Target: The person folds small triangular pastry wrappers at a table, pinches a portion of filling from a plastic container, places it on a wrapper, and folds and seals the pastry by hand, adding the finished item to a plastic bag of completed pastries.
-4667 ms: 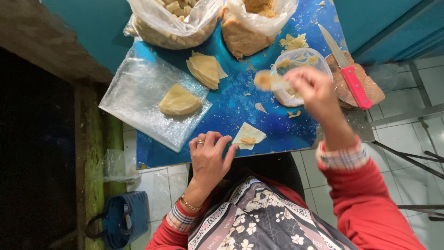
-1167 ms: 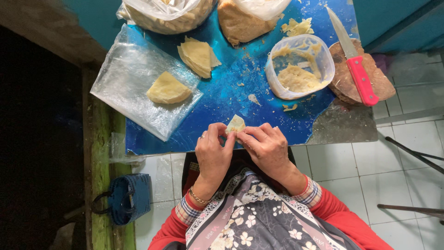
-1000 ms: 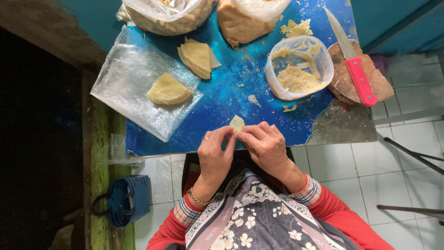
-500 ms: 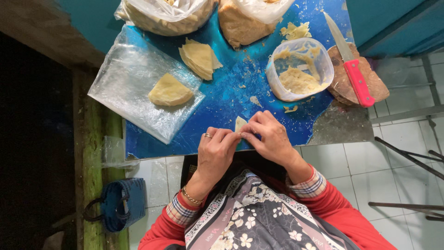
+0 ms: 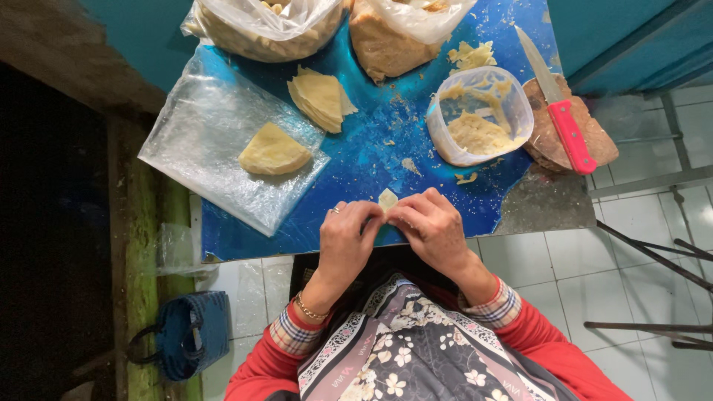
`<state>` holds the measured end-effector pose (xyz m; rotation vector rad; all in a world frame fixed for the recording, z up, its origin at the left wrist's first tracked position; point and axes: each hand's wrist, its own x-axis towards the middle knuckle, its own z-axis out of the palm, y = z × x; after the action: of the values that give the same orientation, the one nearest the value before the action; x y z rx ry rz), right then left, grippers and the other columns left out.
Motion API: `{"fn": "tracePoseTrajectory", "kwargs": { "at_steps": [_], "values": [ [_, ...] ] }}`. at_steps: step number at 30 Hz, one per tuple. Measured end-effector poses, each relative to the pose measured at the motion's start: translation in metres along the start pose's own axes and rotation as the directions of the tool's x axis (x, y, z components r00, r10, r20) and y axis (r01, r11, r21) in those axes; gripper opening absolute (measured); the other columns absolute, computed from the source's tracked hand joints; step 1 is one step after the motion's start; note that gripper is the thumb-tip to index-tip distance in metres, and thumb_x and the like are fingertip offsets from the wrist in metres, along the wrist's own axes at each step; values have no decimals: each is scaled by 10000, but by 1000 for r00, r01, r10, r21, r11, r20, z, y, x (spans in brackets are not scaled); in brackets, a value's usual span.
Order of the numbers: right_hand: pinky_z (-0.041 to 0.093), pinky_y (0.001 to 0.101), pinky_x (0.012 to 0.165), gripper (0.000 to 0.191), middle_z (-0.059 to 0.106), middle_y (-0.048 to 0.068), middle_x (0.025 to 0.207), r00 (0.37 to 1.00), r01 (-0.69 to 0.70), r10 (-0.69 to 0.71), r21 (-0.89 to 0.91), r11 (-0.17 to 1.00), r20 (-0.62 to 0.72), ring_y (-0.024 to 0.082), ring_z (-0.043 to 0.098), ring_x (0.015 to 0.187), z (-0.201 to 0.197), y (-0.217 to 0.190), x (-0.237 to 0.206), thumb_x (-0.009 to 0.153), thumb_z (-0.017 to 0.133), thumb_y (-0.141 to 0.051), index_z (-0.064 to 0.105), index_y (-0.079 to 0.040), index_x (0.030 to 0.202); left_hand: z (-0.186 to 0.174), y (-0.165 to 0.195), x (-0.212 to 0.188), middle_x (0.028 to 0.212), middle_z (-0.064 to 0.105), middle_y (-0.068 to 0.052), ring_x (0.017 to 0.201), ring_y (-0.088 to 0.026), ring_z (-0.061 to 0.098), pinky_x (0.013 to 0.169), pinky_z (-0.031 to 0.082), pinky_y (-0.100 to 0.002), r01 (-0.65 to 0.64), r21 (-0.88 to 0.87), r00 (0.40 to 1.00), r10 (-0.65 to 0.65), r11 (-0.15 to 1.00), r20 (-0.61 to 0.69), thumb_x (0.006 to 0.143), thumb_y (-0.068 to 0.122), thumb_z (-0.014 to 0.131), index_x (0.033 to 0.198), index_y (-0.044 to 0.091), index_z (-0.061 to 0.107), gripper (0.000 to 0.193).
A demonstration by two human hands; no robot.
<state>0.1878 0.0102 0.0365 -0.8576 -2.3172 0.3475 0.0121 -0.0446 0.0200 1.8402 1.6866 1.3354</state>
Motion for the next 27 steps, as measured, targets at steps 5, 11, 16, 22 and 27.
{"fn": "tracePoseTrajectory", "kwargs": {
  "at_steps": [5, 11, 16, 22, 27],
  "values": [
    [485, 362, 704, 91, 639, 55, 876, 985, -152, 135, 171, 973, 106, 254, 604, 822, 2, 15, 7, 838, 786, -133, 722, -104, 895, -2, -1, -3, 935, 688, -58, 821, -268, 619, 737, 489, -396, -198, 68, 980, 199, 978, -6, 878, 69, 738, 961, 85, 698, 93],
    [488, 376, 723, 83, 676, 14, 902, 997, -71, 72, 28, 997, -10, 236, 611, 807, 1, 5, 6, 896, 772, -124, 716, -102, 953, -1, -1, 9, 830, 620, -85, 790, -291, 613, 689, 485, -415, -122, 174, 992, 112, 977, 63, 875, 109, 742, 897, 88, 706, 48],
    [470, 392, 672, 130, 687, 30, 915, 998, 46, -50, -109, 993, -32, 256, 603, 784, -3, -7, 5, 859, 777, -152, 718, -97, 960, -2, 1, 14, 836, 630, -68, 798, -293, 635, 684, 482, -428, -26, 146, 996, 12, 989, 91, 899, 127, 739, 888, 89, 688, 64],
    [490, 390, 709, 73, 631, 54, 855, 992, -31, 34, -26, 999, 122, 275, 602, 818, -9, 5, 16, 882, 755, -139, 698, -99, 905, -8, 6, 1, 910, 619, -83, 811, -295, 622, 682, 497, -403, -164, 76, 986, 164, 984, 4, 872, 107, 734, 972, 80, 680, 117],
    [486, 387, 718, 73, 646, 34, 864, 986, -110, 103, 47, 993, 130, 256, 611, 817, -10, 7, 23, 884, 761, -143, 695, -110, 887, -3, 5, 5, 864, 600, -77, 787, -288, 625, 667, 498, -407, -110, 163, 994, 104, 980, 46, 901, 99, 737, 920, 87, 679, 62]
  ]
}}
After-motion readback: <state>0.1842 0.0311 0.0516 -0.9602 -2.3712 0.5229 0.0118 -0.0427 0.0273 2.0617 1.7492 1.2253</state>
